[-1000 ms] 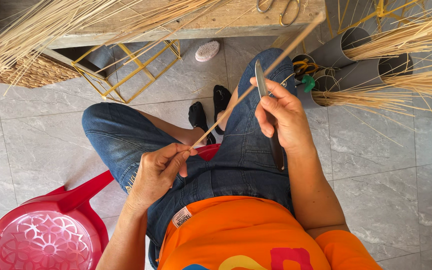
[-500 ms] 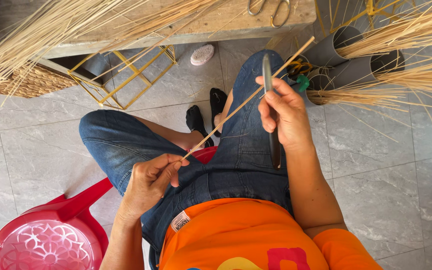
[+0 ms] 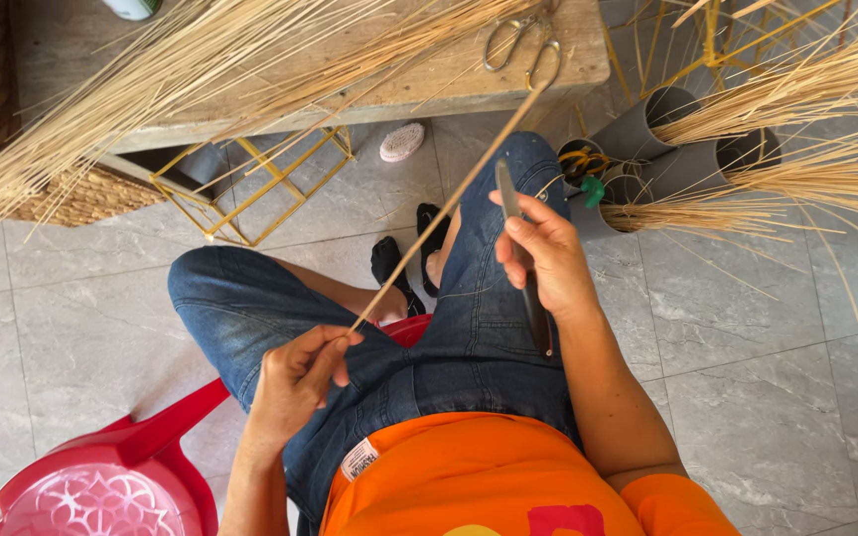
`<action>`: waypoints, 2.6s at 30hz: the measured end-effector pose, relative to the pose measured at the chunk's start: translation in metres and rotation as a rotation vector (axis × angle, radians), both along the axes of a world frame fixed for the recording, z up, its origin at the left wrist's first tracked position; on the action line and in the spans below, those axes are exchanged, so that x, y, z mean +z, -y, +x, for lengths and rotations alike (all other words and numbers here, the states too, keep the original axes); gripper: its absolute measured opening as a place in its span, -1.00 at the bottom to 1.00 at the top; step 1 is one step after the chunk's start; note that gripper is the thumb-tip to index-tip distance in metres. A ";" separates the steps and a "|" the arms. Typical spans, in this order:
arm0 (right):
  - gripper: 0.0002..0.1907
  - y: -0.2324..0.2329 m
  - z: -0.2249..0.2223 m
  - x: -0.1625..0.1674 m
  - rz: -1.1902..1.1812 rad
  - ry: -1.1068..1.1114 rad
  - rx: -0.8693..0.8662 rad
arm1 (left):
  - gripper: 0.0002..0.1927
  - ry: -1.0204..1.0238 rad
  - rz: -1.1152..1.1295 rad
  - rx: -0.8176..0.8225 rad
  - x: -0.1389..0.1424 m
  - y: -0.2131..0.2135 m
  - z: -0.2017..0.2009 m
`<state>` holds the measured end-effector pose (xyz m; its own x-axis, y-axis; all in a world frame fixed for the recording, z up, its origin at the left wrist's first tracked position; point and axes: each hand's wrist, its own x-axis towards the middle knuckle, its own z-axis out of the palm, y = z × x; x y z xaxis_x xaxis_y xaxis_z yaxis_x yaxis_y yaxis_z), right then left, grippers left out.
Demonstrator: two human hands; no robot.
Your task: The person sits on a red plastic chair and uses a small knife to shave thin bamboo strips one at a time. They hold each strip with the left hand and draw the knife along its length with the right hand, producing fine shavings. The person repeatedly picks new strips from a pile on a wooden table and continues the shaving process.
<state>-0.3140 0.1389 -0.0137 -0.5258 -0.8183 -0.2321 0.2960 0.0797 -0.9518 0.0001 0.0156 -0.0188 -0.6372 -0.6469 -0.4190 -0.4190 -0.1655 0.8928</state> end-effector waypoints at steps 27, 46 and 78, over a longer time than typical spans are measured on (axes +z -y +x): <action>-0.70 -0.042 -0.050 -0.028 -0.176 0.158 -0.481 | -0.79 -0.108 -0.057 0.149 -0.041 -0.016 -0.018; -0.58 0.026 0.009 -0.049 -0.065 0.391 0.117 | -0.69 -0.212 -0.087 0.207 -0.041 -0.022 -0.036; -0.76 0.166 -0.112 0.025 -0.299 0.328 -0.420 | -0.90 0.052 -1.071 0.022 0.051 0.206 -0.291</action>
